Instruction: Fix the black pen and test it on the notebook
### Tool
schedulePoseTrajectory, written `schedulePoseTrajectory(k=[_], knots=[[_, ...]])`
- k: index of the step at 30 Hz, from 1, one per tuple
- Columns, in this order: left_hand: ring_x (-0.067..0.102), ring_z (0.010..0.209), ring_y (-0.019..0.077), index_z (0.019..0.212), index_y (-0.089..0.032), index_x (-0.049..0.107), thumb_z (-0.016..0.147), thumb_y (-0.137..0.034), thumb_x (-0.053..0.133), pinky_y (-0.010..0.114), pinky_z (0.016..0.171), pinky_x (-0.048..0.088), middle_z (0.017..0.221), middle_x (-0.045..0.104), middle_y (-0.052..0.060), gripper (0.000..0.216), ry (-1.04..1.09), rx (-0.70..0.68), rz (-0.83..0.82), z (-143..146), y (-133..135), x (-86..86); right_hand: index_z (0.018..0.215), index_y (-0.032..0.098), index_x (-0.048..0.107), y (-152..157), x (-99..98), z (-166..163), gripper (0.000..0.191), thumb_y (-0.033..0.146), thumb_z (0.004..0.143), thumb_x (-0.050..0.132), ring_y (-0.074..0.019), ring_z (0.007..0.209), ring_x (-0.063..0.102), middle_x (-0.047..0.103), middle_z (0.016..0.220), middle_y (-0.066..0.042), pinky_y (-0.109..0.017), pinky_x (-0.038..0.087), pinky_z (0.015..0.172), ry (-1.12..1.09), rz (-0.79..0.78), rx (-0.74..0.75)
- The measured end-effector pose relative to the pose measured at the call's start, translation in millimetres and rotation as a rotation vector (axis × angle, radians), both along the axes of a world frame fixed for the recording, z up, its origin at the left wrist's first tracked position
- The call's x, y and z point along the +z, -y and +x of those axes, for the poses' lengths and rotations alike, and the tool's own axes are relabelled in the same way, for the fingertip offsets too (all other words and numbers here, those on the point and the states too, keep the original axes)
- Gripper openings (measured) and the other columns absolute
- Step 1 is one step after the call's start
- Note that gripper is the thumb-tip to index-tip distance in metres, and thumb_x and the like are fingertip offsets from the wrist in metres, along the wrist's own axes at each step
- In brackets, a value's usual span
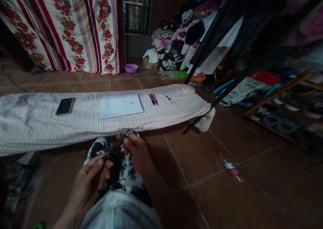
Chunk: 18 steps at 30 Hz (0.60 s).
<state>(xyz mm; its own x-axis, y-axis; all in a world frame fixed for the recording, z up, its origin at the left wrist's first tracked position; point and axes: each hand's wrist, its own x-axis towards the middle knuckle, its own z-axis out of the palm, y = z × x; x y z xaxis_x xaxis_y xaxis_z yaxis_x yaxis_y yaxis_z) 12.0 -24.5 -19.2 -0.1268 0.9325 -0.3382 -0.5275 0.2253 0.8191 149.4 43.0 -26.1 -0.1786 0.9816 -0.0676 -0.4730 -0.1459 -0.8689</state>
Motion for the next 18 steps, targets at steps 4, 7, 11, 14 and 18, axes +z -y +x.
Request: schedulePoseTrajectory(k=[4,7,11,14,18], knots=[[0.049,0.041,0.0060,0.093,-0.011,0.068,0.065,-0.033,0.075,0.015,0.034,0.033,0.071,0.069,0.008,0.036,-0.004,-0.008,0.003,0.2,0.1,0.1,0.086,0.019,0.068,-1.0,1.7,0.1,0.021,0.035,0.072,0.068,-0.0088,0.056,0.042,0.063,0.080,-0.003,-0.023,0.028,0.048,0.007,-0.003,-0.017],[0.048,0.041,0.0055,0.094,-0.011,0.068,0.067,-0.033,0.074,0.015,0.035,0.033,0.072,0.069,0.008,0.035,-0.013,-0.021,0.011,0.4,1.3,-0.7,0.079,0.019,0.066,-1.9,2.4,-1.3,0.017,0.034,0.071,0.069,-0.0073,0.053,0.038,0.059,0.071,0.000,-0.022,0.025,0.047,-0.004,-0.004,-0.034],[0.047,0.040,0.0051,0.093,-0.011,0.068,0.068,-0.033,0.074,0.015,0.035,0.033,0.071,0.069,0.008,0.034,-0.020,-0.033,0.015,1.0,2.4,-1.9,0.072,0.018,0.061,-2.3,0.5,-3.5,0.020,0.036,0.071,0.068,-0.0063,0.048,0.032,0.045,0.055,0.005,-0.022,0.024,0.046,0.019,0.022,-0.053],[0.046,0.039,0.0047,0.093,-0.010,0.068,0.067,-0.033,0.074,0.015,0.035,0.033,0.071,0.069,0.008,0.035,-0.020,-0.025,0.014,1.2,1.9,-1.7,0.071,0.018,0.060,-1.5,-0.9,-4.2,0.022,0.039,0.071,0.068,-0.0064,0.047,0.034,0.044,0.055,0.005,-0.021,0.025,0.046,0.036,0.025,-0.052],[0.049,0.040,0.0058,0.093,-0.011,0.068,0.066,-0.032,0.074,0.016,0.034,0.034,0.071,0.069,0.008,0.034,-0.009,-0.016,0.008,0.8,1.0,-0.1,0.085,0.019,0.065,0.4,-2.0,-2.6,0.024,0.039,0.073,0.066,-0.0086,0.055,0.041,0.059,0.074,-0.001,-0.021,0.028,0.046,0.014,0.017,-0.018]])
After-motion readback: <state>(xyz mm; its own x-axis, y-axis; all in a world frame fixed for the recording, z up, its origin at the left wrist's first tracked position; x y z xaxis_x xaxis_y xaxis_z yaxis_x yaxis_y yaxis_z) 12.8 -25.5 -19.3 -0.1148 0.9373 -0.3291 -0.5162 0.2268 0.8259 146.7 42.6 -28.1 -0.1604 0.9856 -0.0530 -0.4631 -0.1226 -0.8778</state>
